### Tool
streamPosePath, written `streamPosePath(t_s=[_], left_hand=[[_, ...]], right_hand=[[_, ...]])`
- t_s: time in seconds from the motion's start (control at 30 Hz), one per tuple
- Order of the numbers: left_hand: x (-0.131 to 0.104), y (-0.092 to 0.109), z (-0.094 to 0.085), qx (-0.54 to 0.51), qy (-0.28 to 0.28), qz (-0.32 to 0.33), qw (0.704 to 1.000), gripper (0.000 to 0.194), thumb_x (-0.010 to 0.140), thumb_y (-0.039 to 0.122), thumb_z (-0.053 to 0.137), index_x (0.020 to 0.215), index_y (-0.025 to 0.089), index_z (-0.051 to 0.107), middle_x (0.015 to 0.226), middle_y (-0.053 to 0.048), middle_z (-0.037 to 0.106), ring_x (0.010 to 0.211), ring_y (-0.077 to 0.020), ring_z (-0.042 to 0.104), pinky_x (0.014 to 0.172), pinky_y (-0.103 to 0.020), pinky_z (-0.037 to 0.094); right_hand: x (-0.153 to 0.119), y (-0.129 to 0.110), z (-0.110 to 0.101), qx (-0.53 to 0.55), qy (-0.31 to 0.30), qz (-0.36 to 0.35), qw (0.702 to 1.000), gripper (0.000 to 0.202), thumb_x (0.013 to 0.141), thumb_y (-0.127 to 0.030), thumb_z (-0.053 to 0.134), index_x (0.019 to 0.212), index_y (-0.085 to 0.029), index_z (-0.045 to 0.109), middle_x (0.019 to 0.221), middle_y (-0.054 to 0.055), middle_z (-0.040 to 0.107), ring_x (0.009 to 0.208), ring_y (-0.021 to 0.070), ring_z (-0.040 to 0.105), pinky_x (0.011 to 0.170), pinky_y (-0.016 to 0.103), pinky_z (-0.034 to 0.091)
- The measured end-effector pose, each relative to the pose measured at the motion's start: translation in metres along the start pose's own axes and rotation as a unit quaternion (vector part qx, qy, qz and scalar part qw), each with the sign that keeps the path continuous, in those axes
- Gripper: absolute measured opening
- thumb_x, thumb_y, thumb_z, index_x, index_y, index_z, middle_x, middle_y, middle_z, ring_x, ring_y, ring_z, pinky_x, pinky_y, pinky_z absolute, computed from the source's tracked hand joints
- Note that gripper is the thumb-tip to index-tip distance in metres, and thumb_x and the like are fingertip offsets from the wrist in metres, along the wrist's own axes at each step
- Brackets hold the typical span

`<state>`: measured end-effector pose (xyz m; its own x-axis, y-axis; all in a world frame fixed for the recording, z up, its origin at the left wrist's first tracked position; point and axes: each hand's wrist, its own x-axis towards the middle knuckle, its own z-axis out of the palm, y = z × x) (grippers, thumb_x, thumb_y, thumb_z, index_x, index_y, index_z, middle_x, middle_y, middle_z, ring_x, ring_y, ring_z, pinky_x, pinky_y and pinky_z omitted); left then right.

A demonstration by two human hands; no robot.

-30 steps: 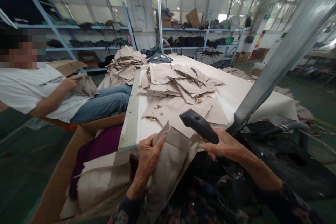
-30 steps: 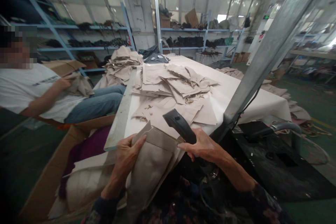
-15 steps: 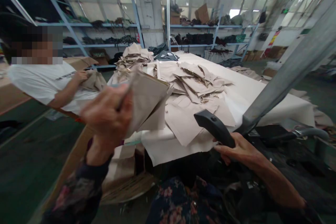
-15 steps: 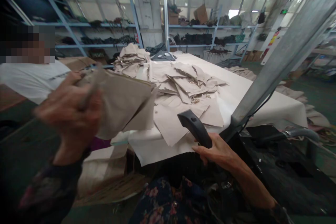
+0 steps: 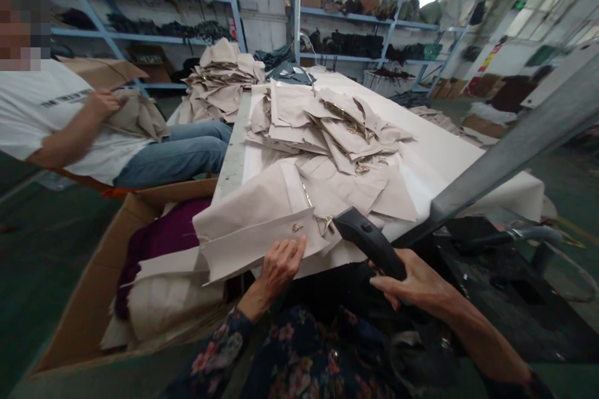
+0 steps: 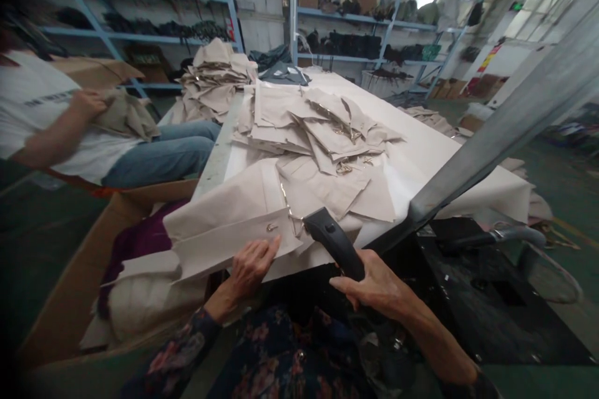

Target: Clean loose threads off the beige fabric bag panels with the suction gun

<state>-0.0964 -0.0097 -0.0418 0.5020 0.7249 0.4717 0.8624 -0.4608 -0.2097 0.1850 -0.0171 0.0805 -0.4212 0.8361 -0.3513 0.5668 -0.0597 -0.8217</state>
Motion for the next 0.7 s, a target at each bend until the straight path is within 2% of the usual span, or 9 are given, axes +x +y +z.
streamPosePath(t_s=[0.07, 0.17, 0.27, 0.5, 0.6, 0.7], left_hand=[[-0.003, 0.002, -0.001, -0.001, 0.006, -0.013, 1.000, 0.039, 0.088, 0.004, 0.039, 0.125, 0.011, 0.051, 0.076, -0.007, 0.059, 0.069, -0.0211, 0.056, 0.061, -0.034, 0.041], [-0.007, 0.006, -0.002, 0.008, 0.045, -0.024, 0.999, 0.033, 0.090, 0.006, 0.041, 0.121, 0.009, 0.053, 0.074, -0.006, 0.058, 0.068, -0.0206, 0.054, 0.061, -0.034, 0.040], [-0.009, 0.010, -0.002, 0.006, 0.074, -0.037, 0.997, 0.030, 0.090, 0.006, 0.043, 0.117, 0.010, 0.055, 0.071, -0.005, 0.056, 0.066, -0.0197, 0.053, 0.060, -0.034, 0.037], [-0.008, 0.014, 0.002, -0.022, 0.089, -0.060, 0.994, 0.026, 0.092, 0.009, 0.041, 0.113, 0.012, 0.056, 0.068, -0.004, 0.054, 0.065, -0.0192, 0.051, 0.056, -0.035, 0.036], [-0.006, 0.015, 0.003, -0.040, 0.094, -0.061, 0.993, 0.025, 0.092, 0.009, 0.041, 0.111, 0.011, 0.056, 0.071, -0.005, 0.056, 0.066, -0.0197, 0.051, 0.056, -0.035, 0.037], [-0.005, 0.017, 0.000, -0.052, 0.090, -0.075, 0.992, 0.025, 0.091, 0.008, 0.041, 0.110, 0.010, 0.056, 0.073, -0.007, 0.058, 0.067, -0.0203, 0.052, 0.057, -0.034, 0.040]], right_hand=[[0.008, -0.002, 0.008, 0.003, -0.031, -0.002, 1.000, 0.025, 0.079, -0.038, 0.063, 0.081, -0.014, 0.055, 0.051, -0.004, 0.054, 0.044, 0.0103, 0.050, 0.043, 0.020, 0.039], [0.021, -0.010, 0.019, -0.010, -0.063, -0.016, 0.998, 0.020, 0.078, -0.033, 0.064, 0.079, -0.015, 0.054, 0.051, -0.005, 0.053, 0.045, 0.0092, 0.049, 0.044, 0.018, 0.037], [0.036, -0.022, 0.028, -0.044, -0.068, -0.025, 0.996, 0.019, 0.076, -0.031, 0.064, 0.075, -0.016, 0.053, 0.051, -0.005, 0.053, 0.047, 0.0096, 0.049, 0.043, 0.018, 0.036], [0.073, -0.040, 0.046, -0.106, -0.073, -0.044, 0.991, 0.021, 0.074, -0.033, 0.063, 0.072, -0.017, 0.051, 0.050, -0.003, 0.055, 0.046, 0.0121, 0.053, 0.042, 0.020, 0.037], [0.084, -0.050, 0.046, -0.101, -0.080, -0.044, 0.991, 0.019, 0.076, -0.034, 0.061, 0.074, -0.017, 0.052, 0.047, -0.004, 0.054, 0.043, 0.0118, 0.053, 0.042, 0.020, 0.039], [0.085, -0.060, 0.036, -0.099, -0.043, -0.055, 0.993, 0.019, 0.078, -0.034, 0.059, 0.075, -0.016, 0.053, 0.047, -0.003, 0.055, 0.043, 0.0120, 0.053, 0.043, 0.021, 0.041]])
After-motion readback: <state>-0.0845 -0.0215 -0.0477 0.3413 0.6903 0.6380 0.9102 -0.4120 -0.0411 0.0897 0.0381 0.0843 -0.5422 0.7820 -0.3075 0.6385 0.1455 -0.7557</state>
